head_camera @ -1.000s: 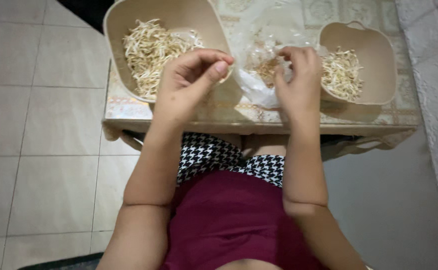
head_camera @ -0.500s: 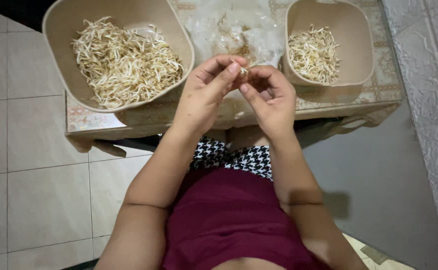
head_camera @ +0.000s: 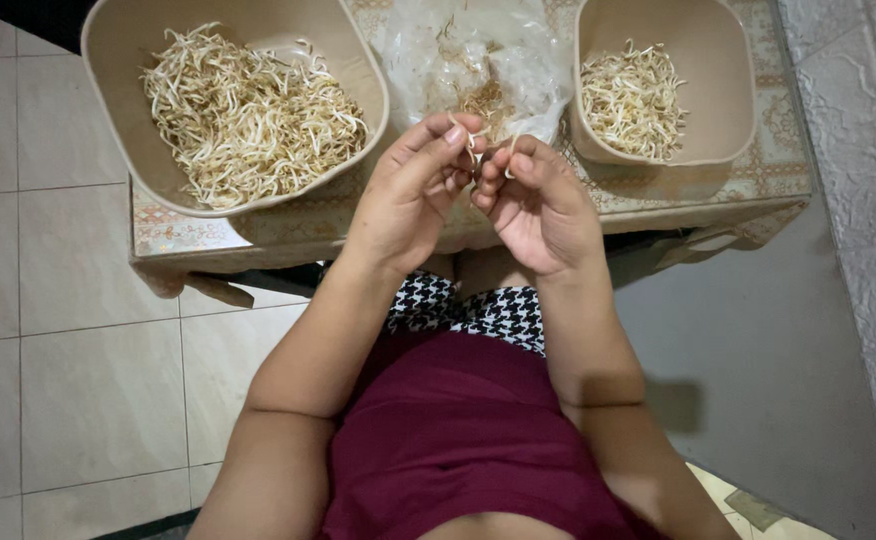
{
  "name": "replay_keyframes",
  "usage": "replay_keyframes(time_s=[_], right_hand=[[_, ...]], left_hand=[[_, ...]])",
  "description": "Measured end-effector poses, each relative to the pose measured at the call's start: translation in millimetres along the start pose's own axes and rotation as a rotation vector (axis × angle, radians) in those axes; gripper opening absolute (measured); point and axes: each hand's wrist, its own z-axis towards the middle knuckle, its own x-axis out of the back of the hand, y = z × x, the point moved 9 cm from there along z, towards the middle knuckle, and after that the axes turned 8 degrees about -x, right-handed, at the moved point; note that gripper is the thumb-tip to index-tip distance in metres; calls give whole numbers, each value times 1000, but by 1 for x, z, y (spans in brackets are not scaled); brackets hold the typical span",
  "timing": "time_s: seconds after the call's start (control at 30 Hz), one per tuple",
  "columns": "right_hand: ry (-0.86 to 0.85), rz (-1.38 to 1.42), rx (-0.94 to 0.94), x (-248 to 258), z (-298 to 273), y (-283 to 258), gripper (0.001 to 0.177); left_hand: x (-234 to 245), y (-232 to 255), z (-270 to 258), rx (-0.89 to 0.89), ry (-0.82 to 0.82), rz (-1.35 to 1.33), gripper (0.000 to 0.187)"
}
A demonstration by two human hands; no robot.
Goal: The person sits at a table and repeatedly picks up small clumps of bean sprouts from a large bowl, separates them by hand, and places them into a smaller bowl. The process is continuous and repetitive throughout the clip.
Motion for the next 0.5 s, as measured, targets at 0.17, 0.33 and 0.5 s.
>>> replay_keyframes(time_s=[0.17, 0.33, 0.5], right_hand=[[7, -47, 13, -3, -3, 0, 11], [57, -262, 175, -12, -9, -11, 12], [180, -906, 615, -52, -33, -39, 13]], left_hand=[[-3, 1, -3, -24, -27, -27, 22], [-6, 7, -6, -158, -58, 86, 17], [-8, 15, -10, -241, -71, 308, 20]])
